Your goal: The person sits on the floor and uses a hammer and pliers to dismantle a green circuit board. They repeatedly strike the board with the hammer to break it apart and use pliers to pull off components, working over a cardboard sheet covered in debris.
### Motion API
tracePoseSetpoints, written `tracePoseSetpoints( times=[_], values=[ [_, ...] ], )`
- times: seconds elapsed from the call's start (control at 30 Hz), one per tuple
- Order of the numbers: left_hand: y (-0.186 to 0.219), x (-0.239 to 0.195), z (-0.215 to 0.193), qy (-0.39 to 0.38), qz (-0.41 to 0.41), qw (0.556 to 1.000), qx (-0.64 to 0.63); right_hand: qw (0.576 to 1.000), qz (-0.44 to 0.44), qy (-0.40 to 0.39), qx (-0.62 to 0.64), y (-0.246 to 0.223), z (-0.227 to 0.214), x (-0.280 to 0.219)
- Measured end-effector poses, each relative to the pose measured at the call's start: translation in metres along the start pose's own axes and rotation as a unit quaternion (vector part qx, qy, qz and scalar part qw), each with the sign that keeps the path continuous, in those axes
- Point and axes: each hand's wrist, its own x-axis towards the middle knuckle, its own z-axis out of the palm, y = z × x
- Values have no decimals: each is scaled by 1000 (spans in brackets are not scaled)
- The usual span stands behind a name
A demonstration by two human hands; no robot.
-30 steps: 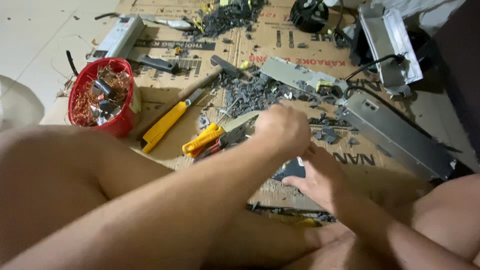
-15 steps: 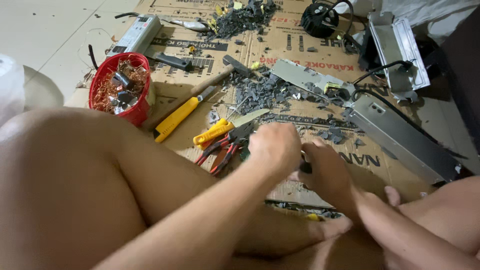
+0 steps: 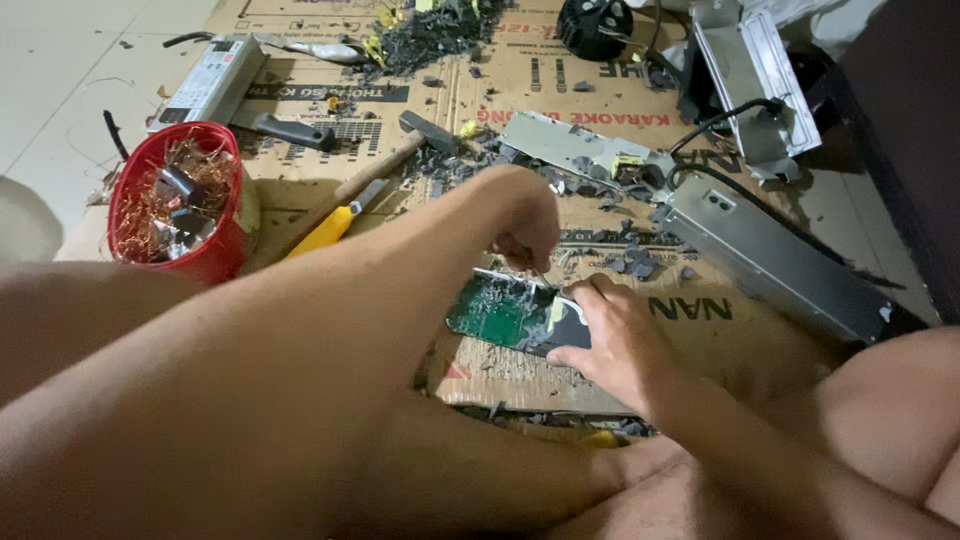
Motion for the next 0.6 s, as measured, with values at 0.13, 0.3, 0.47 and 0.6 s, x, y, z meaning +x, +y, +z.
tracePoseSetpoints(
  times=[0.13,0.3,0.47,0.6],
  values=[
    [24,27,13,123,-18,989,-83,1000,11,-6,-27,5,9,2],
    [66,-64,44,309,-81,946,-57,998,46,-34,29,12,23,6],
    [72,-38,64,341,-84,934,-64,994,82,-36,-67,-16,-5,0],
    [69,-42,79,350,-93,930,-61,991,121,-28,-43,8,12,2]
  ],
)
